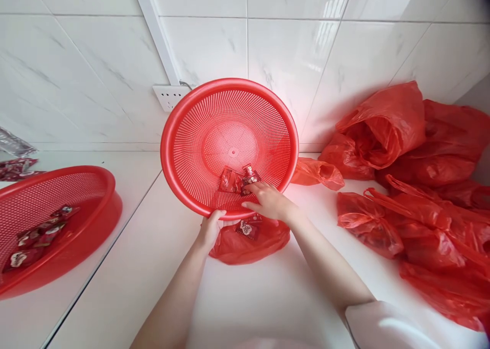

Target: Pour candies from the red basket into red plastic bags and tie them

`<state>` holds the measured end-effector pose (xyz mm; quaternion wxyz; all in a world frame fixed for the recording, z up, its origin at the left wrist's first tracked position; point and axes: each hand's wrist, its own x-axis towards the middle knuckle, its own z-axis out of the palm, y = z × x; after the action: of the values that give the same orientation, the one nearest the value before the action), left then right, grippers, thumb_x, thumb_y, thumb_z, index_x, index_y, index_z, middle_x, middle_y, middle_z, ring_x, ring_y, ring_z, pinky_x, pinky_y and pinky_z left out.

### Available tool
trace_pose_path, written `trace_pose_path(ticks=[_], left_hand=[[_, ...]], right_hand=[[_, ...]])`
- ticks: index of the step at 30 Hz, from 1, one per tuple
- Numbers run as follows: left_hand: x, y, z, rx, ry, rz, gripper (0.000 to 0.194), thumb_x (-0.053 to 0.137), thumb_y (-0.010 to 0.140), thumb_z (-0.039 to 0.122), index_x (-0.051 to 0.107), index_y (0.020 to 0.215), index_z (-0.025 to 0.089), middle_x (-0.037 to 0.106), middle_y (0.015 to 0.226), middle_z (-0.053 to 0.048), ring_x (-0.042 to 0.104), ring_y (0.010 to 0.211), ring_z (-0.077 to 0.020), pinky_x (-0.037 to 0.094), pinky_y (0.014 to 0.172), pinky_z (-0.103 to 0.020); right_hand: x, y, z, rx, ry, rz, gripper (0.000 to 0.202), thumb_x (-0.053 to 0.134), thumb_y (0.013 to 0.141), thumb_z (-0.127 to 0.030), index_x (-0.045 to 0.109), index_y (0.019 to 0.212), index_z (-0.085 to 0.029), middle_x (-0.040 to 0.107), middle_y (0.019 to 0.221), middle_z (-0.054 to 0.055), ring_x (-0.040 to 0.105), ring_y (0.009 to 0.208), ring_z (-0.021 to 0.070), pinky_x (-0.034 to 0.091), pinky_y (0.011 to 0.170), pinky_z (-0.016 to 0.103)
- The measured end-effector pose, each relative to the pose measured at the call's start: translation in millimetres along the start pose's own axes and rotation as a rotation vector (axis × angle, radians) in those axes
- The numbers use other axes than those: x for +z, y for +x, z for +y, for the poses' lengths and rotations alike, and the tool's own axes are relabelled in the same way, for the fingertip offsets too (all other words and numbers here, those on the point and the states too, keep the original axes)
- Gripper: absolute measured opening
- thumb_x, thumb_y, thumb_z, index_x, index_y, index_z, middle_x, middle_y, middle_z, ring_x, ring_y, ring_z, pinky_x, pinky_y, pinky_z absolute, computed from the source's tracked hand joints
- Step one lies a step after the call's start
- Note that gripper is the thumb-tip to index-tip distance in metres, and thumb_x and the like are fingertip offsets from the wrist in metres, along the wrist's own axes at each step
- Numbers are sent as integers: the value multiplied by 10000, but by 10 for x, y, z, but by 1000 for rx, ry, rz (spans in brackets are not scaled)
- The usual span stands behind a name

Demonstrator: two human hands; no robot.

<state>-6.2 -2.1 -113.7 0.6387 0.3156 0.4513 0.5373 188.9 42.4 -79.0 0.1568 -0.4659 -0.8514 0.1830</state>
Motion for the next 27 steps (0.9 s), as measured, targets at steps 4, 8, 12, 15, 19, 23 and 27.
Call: trace_pose_path(ticks=[4, 8, 12, 15, 19, 23, 27], left_hand=[[-33, 17, -15, -27, 18, -9, 357, 667, 660, 255, 677, 970, 78, 735, 956, -117, 670, 1022, -348, 599, 813, -487], [-47, 20, -36, -29, 16, -1, 315, 655, 667, 272, 683, 901, 63, 731, 887, -119, 684, 979, -342, 594, 830, -494], [-83, 69, -62, 8, 20, 51, 271, 656, 661, 245, 670, 885, 94, 725, 902, -92, 686, 970, -322, 601, 822, -500], [-116, 113, -71, 28, 12, 75, 225, 642, 663, 232, 668, 851, 111, 725, 904, -85, 688, 957, -309, 604, 814, -505], [-120, 125, -46, 33, -7, 96, 200, 627, 658, 240, 673, 795, 102, 730, 880, -99, 694, 929, -306, 595, 831, -500], [-97, 106, 5, 35, -17, 56, 286, 623, 668, 239, 691, 904, 94, 738, 953, -109, 679, 997, -315, 598, 825, -469], [-81, 70, 21, 15, -2, 35, 305, 642, 666, 224, 681, 946, 110, 740, 979, -94, 680, 994, -313, 611, 784, -467]], right_hand=[[48, 4, -32, -23, -17, 65, 601, 549, 918, -511, 499, 1376, -126, 463, 1435, 189, 401, 1350, 333, 287, 1122, 526], [43, 1, 7, -74, 14, -73, 631, 640, 860, -476, 517, 1365, -119, 547, 1366, 192, 476, 1288, 348, 338, 1087, 520], [-74, -32, 33, -182, 187, -138, 318, 603, 847, -121, 664, 1153, -184, 705, 1112, 74, 657, 974, 207, 494, 845, 308], [-161, -72, 10, -185, 281, -59, 249, 484, 915, -104, 691, 1024, -186, 729, 940, 35, 656, 795, 149, 482, 730, 260], [-183, -109, -40, -169, 376, -126, 189, 533, 919, -194, 688, 1027, -198, 732, 887, 18, 660, 752, 148, 486, 692, 254], [-132, -92, -64, -124, 382, -92, 208, 561, 915, -243, 680, 1077, -188, 738, 970, 47, 693, 864, 178, 517, 778, 280], [-52, -34, -50, -176, 257, 142, 269, 528, 946, -274, 638, 1169, -173, 678, 1171, 101, 643, 1080, 214, 482, 961, 351]])
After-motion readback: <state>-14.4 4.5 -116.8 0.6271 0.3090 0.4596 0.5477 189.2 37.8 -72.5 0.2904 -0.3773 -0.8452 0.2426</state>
